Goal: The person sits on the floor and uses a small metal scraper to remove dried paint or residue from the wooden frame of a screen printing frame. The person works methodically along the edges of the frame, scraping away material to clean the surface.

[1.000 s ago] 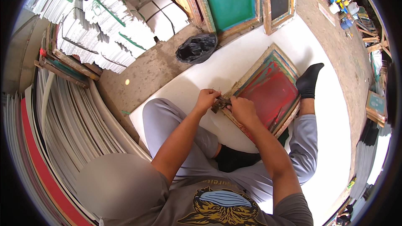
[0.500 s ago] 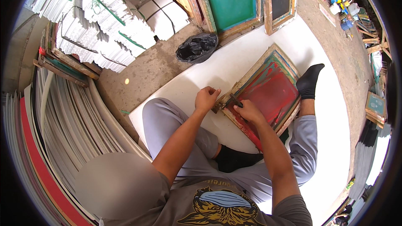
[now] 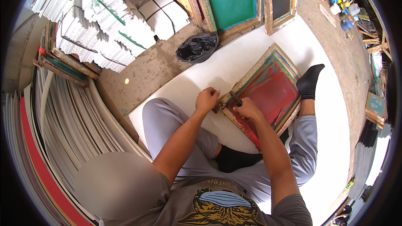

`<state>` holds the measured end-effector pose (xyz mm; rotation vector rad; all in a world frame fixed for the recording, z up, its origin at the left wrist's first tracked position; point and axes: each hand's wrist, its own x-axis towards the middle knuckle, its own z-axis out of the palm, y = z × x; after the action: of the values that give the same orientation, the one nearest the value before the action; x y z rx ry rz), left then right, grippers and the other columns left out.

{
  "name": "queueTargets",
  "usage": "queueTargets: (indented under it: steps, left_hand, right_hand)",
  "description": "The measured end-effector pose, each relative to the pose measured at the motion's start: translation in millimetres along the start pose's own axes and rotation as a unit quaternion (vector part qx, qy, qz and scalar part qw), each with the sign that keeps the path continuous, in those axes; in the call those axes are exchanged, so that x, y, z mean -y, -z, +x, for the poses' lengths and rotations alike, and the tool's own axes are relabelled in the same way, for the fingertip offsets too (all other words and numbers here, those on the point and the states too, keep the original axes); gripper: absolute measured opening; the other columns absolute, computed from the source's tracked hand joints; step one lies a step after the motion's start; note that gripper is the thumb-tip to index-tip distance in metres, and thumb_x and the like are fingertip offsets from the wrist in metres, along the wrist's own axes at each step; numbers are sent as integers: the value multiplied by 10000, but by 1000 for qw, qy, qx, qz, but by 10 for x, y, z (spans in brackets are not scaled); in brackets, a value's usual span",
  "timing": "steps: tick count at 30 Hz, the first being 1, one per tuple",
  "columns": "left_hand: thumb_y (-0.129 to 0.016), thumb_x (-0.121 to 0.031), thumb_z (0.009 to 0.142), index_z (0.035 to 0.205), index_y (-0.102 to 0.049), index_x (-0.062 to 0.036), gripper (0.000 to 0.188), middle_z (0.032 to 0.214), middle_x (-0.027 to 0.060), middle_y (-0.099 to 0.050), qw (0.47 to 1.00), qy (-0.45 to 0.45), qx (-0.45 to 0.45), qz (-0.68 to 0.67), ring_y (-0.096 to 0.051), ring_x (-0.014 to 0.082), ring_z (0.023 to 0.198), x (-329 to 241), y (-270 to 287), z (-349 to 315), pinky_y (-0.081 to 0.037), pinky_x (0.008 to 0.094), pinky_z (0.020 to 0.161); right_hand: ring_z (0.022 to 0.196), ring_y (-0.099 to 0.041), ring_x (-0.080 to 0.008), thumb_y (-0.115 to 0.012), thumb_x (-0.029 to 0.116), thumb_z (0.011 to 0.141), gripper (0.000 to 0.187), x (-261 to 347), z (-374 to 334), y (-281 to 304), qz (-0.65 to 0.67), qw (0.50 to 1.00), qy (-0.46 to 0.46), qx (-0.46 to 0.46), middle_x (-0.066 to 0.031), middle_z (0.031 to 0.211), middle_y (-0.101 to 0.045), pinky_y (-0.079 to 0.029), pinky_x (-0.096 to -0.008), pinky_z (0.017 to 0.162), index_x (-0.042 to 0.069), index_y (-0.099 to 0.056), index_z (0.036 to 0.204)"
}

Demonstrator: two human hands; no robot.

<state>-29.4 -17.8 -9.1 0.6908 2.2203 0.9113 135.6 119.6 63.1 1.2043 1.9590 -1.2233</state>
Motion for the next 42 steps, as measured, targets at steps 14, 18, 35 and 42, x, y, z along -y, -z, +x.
queueTargets:
  steps: [14,18,35,42]
  left_hand:
    - [-647,-365,963,1058,-786,-91,321,1001,162,-775,999,-12,35,38,-737,366,960,-12,-53,-38,-567,462,857]
    - [-638,-363,969,1060,-783,-86,326,993,166,-774,999,-14,34,35,-734,374,962,-20,-54,-38,-565,468,861]
    - [-703,-244,975,1092,-765,-59,228,922,45,-707,938,140,28,-316,-616,154,672,19,211,179,-487,317,602]
    - [-747,-213,871,1247,-760,-316,390,1415,143,-548,942,-188,12,279,-608,294,1151,28,151,-13,-530,384,892]
  right_hand:
    - [913,-726,-459,-621,85,879,169,-9,-74,-304,-170,959,90,-208,-284,941,-735,-578,-543,838,-33,-629,999]
    - [868,-744,-426,-583,79,920,122,-127,0,-450,-230,934,106,-251,-247,914,-744,-598,-519,772,1,-600,1012]
    - [924,-722,-398,-645,371,1010,326,568,-32,-62,-199,962,156,-101,-190,930,-736,-550,-509,821,49,-670,1053]
    - [908,-730,-332,-644,385,1000,372,220,166,96,-45,984,166,-42,-174,914,-731,-543,-461,798,18,-672,1048]
